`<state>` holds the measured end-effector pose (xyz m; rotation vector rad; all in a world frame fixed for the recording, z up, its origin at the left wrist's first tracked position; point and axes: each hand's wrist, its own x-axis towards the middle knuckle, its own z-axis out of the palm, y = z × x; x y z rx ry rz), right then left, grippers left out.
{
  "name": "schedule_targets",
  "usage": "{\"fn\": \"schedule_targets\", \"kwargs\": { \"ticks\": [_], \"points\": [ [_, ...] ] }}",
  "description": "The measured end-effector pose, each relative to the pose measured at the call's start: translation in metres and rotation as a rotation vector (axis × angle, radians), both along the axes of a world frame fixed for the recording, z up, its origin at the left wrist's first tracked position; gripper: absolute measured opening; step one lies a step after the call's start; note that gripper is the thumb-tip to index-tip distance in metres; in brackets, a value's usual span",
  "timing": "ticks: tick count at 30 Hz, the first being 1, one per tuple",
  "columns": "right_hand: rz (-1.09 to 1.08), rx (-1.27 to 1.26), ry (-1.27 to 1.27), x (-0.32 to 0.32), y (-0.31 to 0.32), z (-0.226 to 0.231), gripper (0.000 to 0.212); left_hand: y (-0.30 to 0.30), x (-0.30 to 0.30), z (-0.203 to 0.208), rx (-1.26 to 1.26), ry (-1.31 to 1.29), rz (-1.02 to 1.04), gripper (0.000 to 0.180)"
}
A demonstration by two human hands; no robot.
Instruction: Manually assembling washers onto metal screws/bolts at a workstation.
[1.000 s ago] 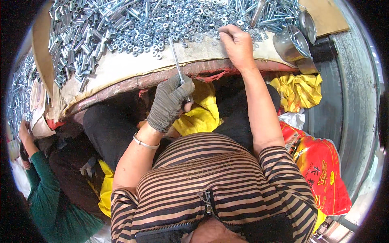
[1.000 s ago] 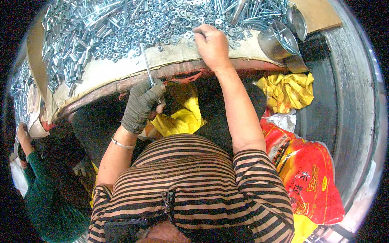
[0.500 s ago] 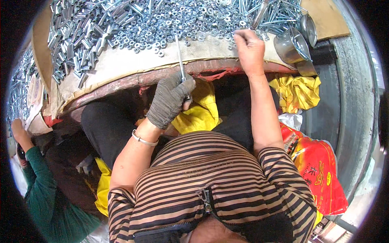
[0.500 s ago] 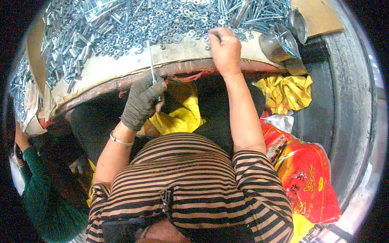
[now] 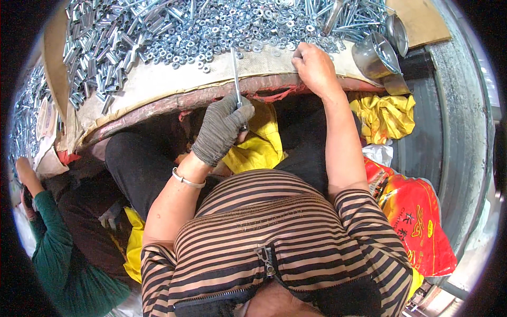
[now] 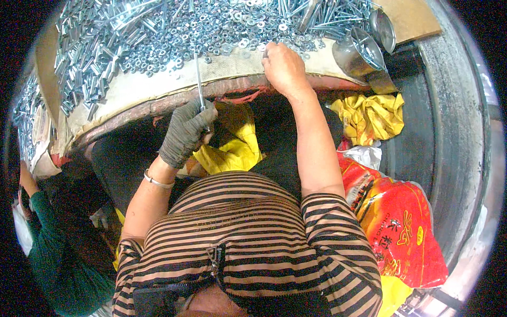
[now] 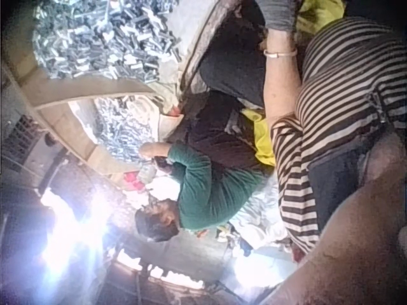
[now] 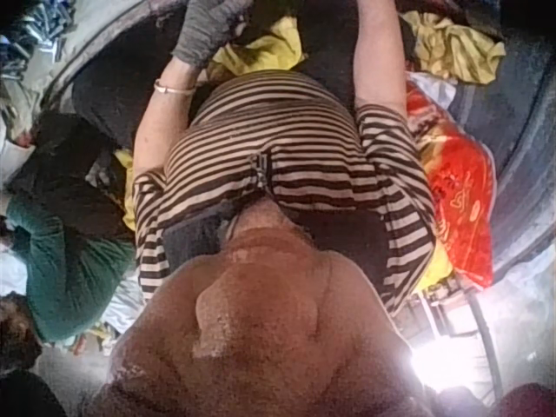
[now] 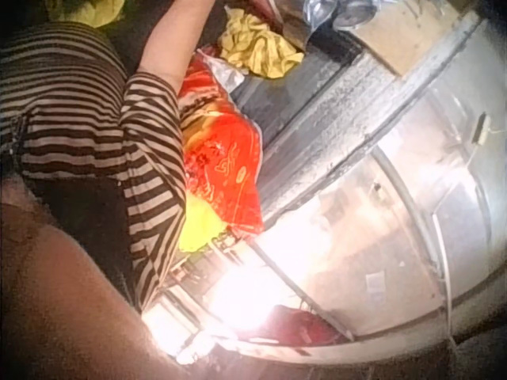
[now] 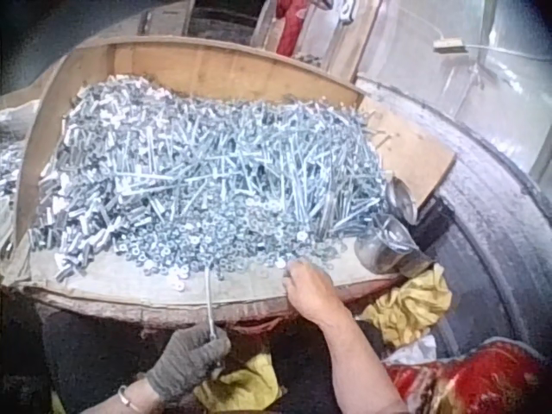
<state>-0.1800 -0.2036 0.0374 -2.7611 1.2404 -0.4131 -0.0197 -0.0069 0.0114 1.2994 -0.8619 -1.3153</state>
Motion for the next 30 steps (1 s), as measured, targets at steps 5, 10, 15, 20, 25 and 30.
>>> {"fn": "schedule_targets", "kwargs": {
  "ticks": [5,10,15,20,25,30],
  "points": [
    [0.126,0.121,-0.296,0.021,-0.001,-0.004,0.015,0.000,0.000,0.000,0.002,-0.038,-0.023,0.025],
    [0.096,0.137,0.013,0.028,-0.002,0.001,0.018,0.004,0.000,-0.006,-0.016,0.012,0.011,0.023],
    [0.186,-0.007,0.100,0.035,0.016,0.004,0.015,0.001,0.007,-0.008,-0.018,-0.078,-0.055,0.024],
    [0.126,0.755,-0.519,0.025,0.023,0.021,0.010,-0.004,0.012,-0.013,-0.067,-0.617,-0.118,0.024],
    [0.181,1.089,-0.644,0.020,0.036,0.033,0.012,0.005,0.018,-0.007,-0.138,-0.931,-0.179,0.028],
    [0.230,1.098,-0.733,0.009,0.043,0.043,0.015,0.002,0.013,0.007,-0.108,-1.106,-0.225,0.026]
  ]
}}
